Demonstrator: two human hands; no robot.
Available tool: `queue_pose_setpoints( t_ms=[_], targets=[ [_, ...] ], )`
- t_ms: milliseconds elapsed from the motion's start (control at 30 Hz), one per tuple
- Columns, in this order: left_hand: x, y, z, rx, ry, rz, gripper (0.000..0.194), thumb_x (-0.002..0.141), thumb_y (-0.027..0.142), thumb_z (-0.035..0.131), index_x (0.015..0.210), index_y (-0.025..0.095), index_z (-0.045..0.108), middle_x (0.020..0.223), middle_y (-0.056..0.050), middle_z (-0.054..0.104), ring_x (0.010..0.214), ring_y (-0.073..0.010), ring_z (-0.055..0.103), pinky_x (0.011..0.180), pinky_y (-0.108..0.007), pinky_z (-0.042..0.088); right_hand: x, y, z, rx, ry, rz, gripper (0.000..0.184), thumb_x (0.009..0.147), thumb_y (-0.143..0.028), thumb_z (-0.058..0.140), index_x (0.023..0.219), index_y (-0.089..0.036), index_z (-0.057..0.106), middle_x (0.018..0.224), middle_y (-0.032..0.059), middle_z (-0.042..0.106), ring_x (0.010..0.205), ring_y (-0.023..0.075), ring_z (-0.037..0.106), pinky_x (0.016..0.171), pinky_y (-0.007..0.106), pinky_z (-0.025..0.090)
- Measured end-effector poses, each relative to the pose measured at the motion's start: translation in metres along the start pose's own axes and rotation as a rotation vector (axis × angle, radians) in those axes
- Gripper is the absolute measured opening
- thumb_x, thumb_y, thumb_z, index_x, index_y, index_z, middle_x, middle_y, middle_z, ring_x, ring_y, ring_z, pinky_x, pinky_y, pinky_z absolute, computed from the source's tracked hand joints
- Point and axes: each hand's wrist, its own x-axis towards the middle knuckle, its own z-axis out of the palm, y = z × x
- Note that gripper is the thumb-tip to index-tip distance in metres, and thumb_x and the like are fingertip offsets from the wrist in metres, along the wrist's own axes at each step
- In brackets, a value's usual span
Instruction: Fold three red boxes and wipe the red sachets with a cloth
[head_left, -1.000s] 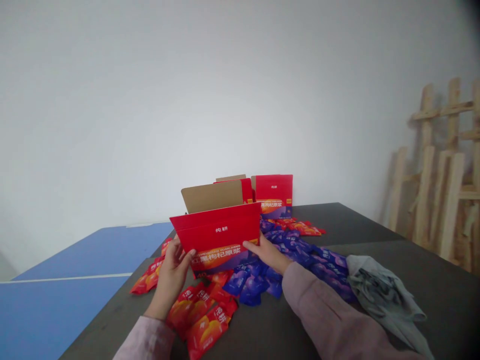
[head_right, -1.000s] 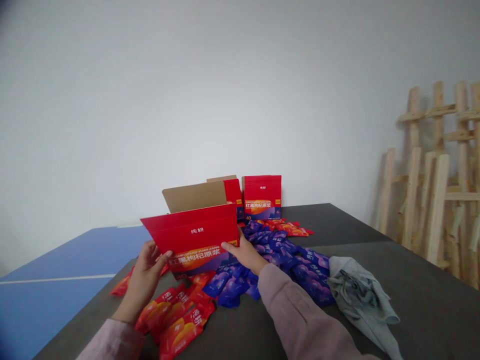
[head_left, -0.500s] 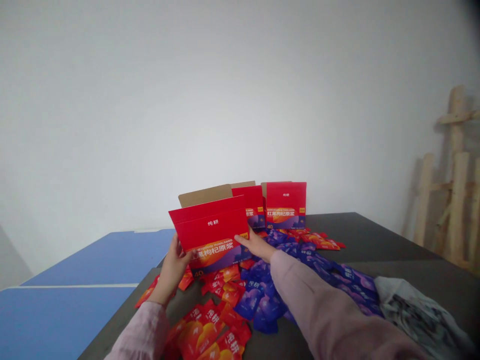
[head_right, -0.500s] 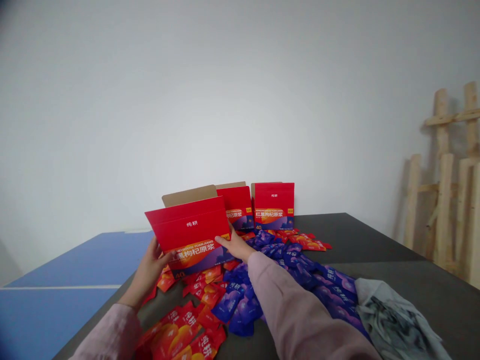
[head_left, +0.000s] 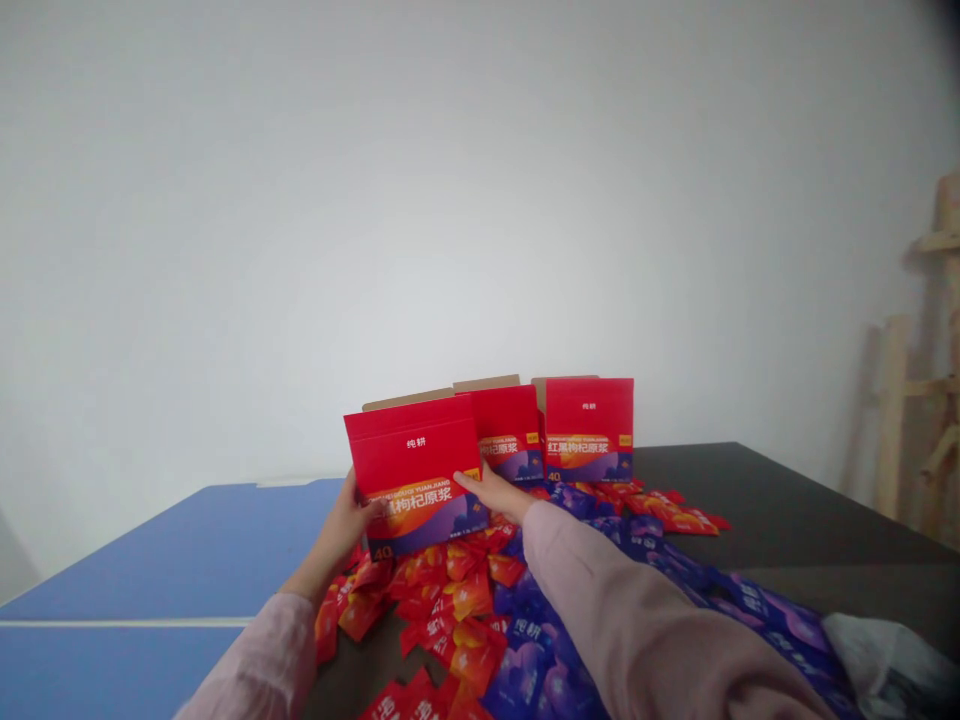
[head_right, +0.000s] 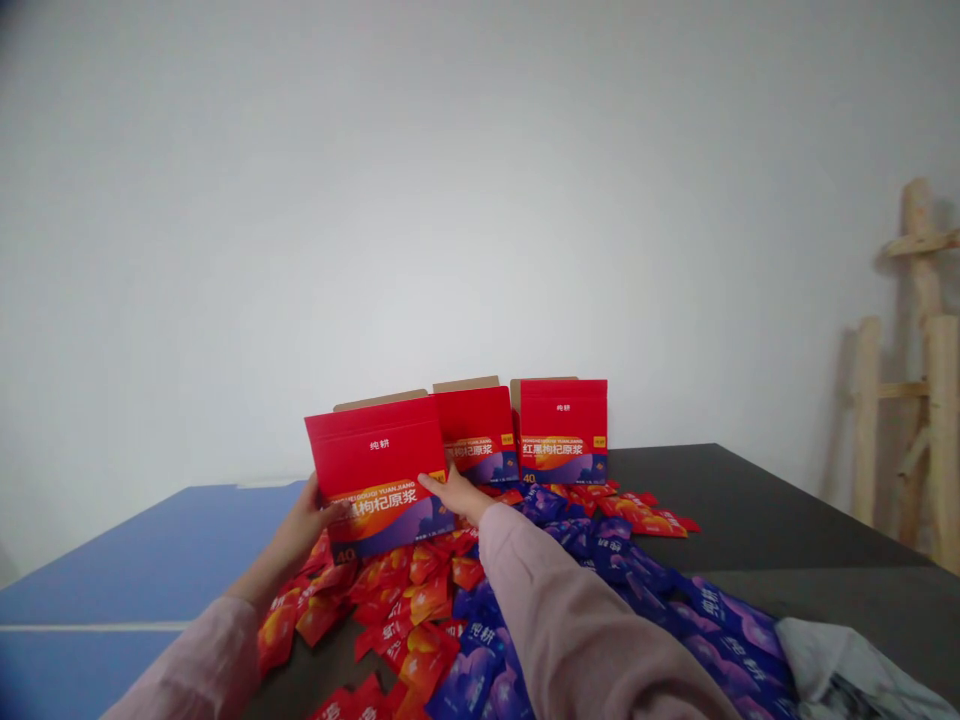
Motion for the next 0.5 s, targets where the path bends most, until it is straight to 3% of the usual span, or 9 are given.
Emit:
queue_pose_setpoints(
  t_ms=[200,500],
  targets=[
    [0.003,-0.009,0.002,-0.025,0.001,-0.046,0.072,0.066,0.02,0.067,0.136,0.021,0.049,0.128,-0.009,0.067,0.115,-0.0283,0.065,0.098,-0.044,0.053,0.016,0.023,0.006,-0.025,0.004,-0.009,0.056,0.082,-0.048,0.073,0.13,-0.027,0.056,0.118,0.0067,0.073,0.111,0.025,0.067,0.102,0.045,0.05],
    [0.012,-0.034,-0.007,-0.001,0.082,-0.055,0.075,0.066,0.023,0.073,0.137,0.022,0.049,0.127,-0.009,0.067,0.115,-0.0289,0.065,0.1,-0.045,0.052,0.035,0.04,0.013,-0.077,0.017,-0.022,0.059,0.082,-0.048,0.073,0.132,-0.026,0.054,0.117,0.0076,0.073,0.109,0.024,0.068,0.099,0.043,0.051]
  ],
)
